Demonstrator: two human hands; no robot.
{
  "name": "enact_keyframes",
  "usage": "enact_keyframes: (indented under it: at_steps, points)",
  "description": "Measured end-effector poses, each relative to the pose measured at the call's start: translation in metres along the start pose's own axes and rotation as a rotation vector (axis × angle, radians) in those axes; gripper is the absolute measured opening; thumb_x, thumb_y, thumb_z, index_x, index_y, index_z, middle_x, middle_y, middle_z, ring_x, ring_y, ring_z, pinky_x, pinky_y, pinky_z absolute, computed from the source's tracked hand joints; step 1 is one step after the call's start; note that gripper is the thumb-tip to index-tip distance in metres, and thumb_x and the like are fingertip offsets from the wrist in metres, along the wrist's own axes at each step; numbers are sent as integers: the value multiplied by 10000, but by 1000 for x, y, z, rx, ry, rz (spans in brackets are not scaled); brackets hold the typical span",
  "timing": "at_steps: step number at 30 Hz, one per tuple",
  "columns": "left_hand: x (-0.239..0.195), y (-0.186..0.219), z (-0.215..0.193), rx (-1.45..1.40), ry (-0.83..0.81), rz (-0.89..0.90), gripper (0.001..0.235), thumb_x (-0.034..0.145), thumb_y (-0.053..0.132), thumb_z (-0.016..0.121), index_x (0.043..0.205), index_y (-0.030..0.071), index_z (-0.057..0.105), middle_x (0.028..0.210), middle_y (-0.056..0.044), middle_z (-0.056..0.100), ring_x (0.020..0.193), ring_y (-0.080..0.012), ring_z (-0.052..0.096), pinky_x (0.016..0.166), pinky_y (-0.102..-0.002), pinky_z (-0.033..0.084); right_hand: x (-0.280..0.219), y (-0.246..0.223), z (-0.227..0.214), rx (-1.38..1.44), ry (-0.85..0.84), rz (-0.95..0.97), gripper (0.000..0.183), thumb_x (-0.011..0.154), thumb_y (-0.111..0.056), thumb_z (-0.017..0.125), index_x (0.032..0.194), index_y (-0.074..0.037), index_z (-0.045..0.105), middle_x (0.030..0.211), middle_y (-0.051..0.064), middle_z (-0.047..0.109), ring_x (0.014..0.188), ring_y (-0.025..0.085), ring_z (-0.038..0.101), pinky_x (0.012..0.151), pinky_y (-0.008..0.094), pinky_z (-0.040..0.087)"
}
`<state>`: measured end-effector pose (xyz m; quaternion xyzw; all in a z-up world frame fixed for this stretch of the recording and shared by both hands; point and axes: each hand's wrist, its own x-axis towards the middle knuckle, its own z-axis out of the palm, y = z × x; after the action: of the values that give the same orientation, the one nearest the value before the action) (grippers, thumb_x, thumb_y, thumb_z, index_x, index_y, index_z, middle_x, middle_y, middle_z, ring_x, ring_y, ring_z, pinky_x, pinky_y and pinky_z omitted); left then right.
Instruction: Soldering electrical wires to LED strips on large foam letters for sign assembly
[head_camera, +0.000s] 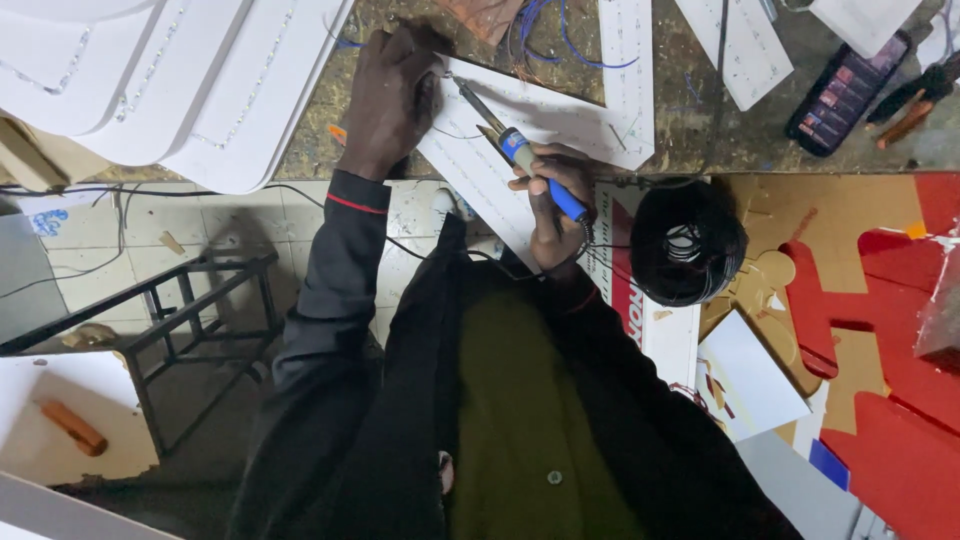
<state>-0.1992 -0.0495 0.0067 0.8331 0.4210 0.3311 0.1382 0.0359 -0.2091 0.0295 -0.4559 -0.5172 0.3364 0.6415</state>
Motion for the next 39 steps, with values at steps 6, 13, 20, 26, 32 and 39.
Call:
enact_keyframes:
  at_steps: [6,13,20,26,32,39]
  points:
    - [0,3,-1,20,-16,-19,88,1078,126,703,1077,71,772,1079,-139,593,972,-366,486,762,-507,427,7,-5,5,-36,5,-12,259,1184,-294,653,1266,-51,685,1386,172,622,1040,362,791,763,353,736]
    - [-1,3,-3,-6,-32,-30,83,1043,62,667,1084,42,737,1122,-162,623,968,-364,456,745,-513,404,10,-5,7,-39,-8,-46,263,1192,-290,645,1257,-39,684,1369,171,618,1046,341,782,764,348,740]
    - [-3,3,1,9,-10,-25,111,1052,20,636,1100,44,733,1148,-160,658,960,-343,441,754,-488,392,10,-10,8,-51,12,-30,242,1178,-269,657,1240,-39,696,1366,181,640,935,315,797,766,343,729]
    - [-1,6,-3,8,-21,-22,105,1049,32,616,1095,38,710,1201,-173,665,972,-355,457,777,-497,415,6,-5,4,-49,1,15,270,1193,-306,656,1267,-49,687,1404,155,633,1017,329,798,756,336,722]
    - [-2,4,1,34,-8,-14,108,1070,54,654,1124,20,742,1103,-166,594,972,-354,452,780,-500,421,10,-18,11,-45,53,35,263,1173,-293,650,1213,-36,692,1351,174,625,929,315,788,754,357,728]
    - [-5,0,5,61,-21,-16,188,995,81,774,1180,51,784,1107,-121,561,997,-353,458,775,-513,442,7,-12,7,-9,36,61,242,1188,-265,657,1242,-31,679,1388,181,630,975,323,792,787,386,740]
